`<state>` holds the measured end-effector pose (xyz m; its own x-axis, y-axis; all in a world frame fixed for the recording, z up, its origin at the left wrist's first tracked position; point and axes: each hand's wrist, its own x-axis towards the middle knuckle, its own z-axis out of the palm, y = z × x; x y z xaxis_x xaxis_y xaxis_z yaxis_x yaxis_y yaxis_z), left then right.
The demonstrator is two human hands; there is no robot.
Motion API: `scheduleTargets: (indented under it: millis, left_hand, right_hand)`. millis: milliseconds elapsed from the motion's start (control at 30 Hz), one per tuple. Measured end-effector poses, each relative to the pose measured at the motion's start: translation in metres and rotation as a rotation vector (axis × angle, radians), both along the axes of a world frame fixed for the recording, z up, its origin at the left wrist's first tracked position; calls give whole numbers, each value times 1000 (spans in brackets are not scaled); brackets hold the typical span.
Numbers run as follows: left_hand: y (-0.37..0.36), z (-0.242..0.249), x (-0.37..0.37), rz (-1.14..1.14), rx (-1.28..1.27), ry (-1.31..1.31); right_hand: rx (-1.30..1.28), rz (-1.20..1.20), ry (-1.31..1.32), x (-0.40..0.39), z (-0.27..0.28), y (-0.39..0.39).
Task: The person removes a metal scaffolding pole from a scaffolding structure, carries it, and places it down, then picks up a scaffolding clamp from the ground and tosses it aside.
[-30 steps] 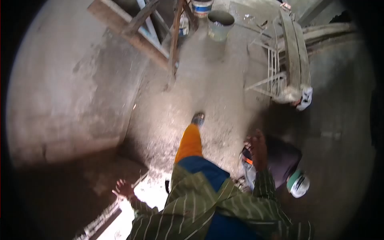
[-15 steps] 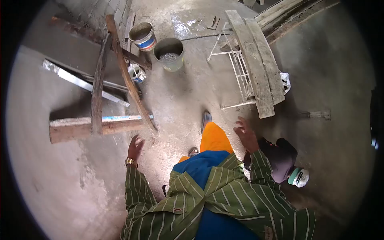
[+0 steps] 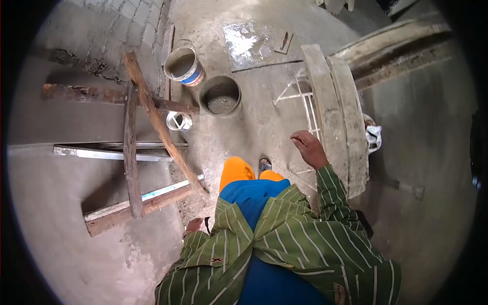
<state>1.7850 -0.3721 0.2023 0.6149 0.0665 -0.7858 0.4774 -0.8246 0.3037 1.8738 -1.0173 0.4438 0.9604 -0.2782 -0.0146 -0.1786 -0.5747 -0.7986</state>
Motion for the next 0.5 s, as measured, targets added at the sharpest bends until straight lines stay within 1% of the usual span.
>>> scheduleTargets:
  millis: [67, 100, 133, 200, 233, 300, 333, 367, 400, 433, 467, 500]
  left_hand:
    - [-48, 49, 34, 78, -45, 49]
    - [-84, 90, 57, 118, -66, 73]
    - [-82, 67, 65, 174, -269, -51]
    - [-93, 10, 95, 236, -344, -216]
    - [-99, -4, 108, 267, -382, -300]
    - [-124, 6, 170, 268, -526, -86]
    - [-136, -2, 195, 335, -625, -167]
    - [-145, -7, 216, 331, -585, -150]
    - [-161, -1, 240, 327, -545, -133]
    - [-192, 31, 284, 245, -375, -29]
    - [-199, 23, 309, 167, -403, -78]
    - [-196, -2, 332, 93, -421, -123]
  right_hand:
    - [-71, 65, 2, 32, -3, -16]
    - [-43, 48, 25, 48, -5, -20]
    - [-20, 32, 47, 63, -6, -24]
    - [-11, 28, 65, 94, -10, -32]
    - [-26, 39, 58, 110, -12, -37]
    - [-67, 59, 80, 136, -16, -41]
    - [-104, 69, 92, 154, -17, -51]
    - [-142, 81, 109, 171, -18, -63]
    - [-180, 102, 117, 182, -23, -77]
    - [-154, 84, 164, 193, -24, -92]
    - [-133, 69, 190, 211, -25, -108]
    - [-107, 59, 222, 222, -27, -121]
